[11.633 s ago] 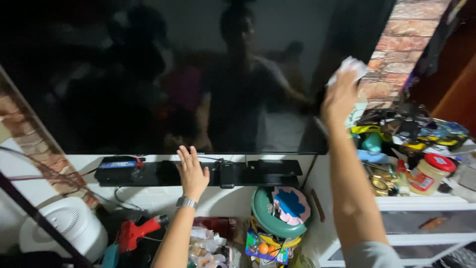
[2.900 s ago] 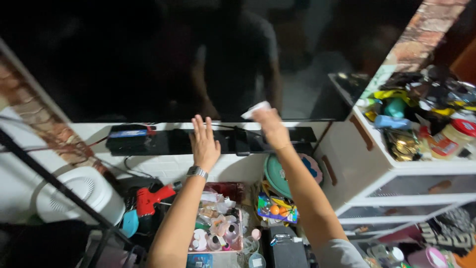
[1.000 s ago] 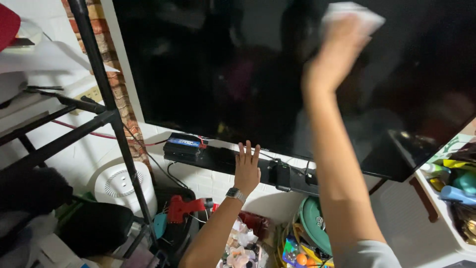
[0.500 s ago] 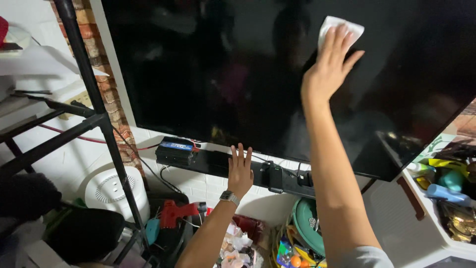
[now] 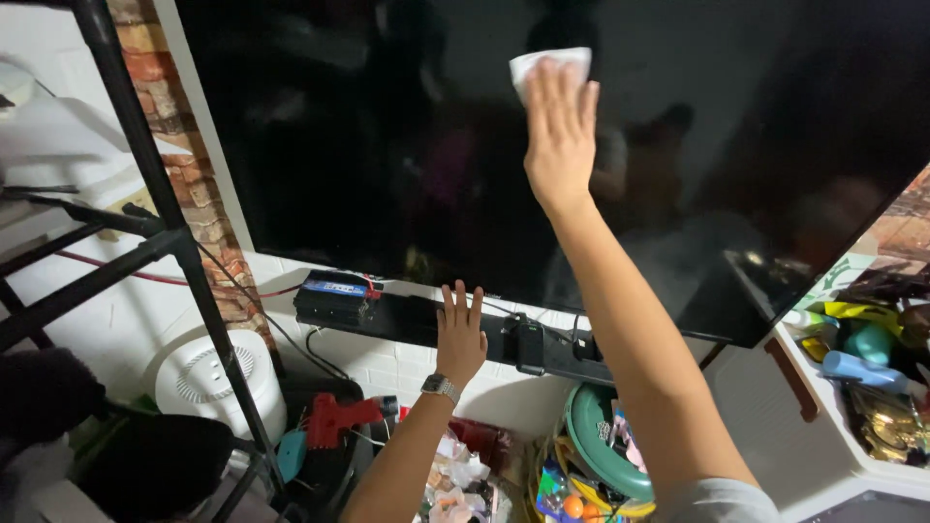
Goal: Clean a TV screen using a white wipe.
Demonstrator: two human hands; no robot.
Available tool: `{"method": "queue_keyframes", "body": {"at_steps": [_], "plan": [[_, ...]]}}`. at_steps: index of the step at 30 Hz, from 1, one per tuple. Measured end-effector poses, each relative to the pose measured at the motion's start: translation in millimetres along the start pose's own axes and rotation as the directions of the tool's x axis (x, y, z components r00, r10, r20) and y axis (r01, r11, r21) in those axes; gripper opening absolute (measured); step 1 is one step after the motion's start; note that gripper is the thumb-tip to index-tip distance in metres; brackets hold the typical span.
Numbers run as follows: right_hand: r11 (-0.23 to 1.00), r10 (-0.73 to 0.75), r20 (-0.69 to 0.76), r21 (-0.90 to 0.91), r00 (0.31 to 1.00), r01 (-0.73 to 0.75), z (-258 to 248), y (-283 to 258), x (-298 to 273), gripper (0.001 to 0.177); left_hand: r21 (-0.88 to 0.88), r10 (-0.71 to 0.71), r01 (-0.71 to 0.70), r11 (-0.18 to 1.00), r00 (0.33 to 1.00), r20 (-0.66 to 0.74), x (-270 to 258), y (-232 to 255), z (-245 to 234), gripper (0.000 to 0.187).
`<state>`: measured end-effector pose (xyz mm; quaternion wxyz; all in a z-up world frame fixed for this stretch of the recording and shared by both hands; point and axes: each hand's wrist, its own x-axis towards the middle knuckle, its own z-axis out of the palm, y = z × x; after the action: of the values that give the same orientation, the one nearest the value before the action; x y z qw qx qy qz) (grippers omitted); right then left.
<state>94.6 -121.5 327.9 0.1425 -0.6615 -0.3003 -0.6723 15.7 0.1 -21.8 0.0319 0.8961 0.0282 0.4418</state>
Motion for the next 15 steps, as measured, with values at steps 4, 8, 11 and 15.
{"method": "queue_keyframes", "body": {"at_steps": [4, 8, 11, 15], "plan": [[0.988, -0.153, 0.144, 0.034, 0.978, 0.15, -20, 8, 9, 0.049, 0.045, -0.005, 0.004, 0.999, 1.0, 0.017, 1, 1, -7, 0.092], [0.971, 0.158, -0.044, -0.173, 0.986, -0.163, -17, 21, 15, 0.053, 0.041, -0.002, 0.001, 0.999, 0.999, 0.032, 2, 2, -5, 0.093], [0.998, -0.012, 0.044, -0.065, 0.999, 0.015, -5, 6, 4, 0.054, 0.041, 0.003, -0.002, 0.999, 1.0, -0.016, 1, 2, 3, 0.092], [0.948, -0.313, 0.134, 0.105, 0.94, 0.301, -18, 12, -5, 0.055, 0.035, -0.012, 0.011, 0.999, 1.0, 0.014, -2, 3, -8, 0.094]]}}
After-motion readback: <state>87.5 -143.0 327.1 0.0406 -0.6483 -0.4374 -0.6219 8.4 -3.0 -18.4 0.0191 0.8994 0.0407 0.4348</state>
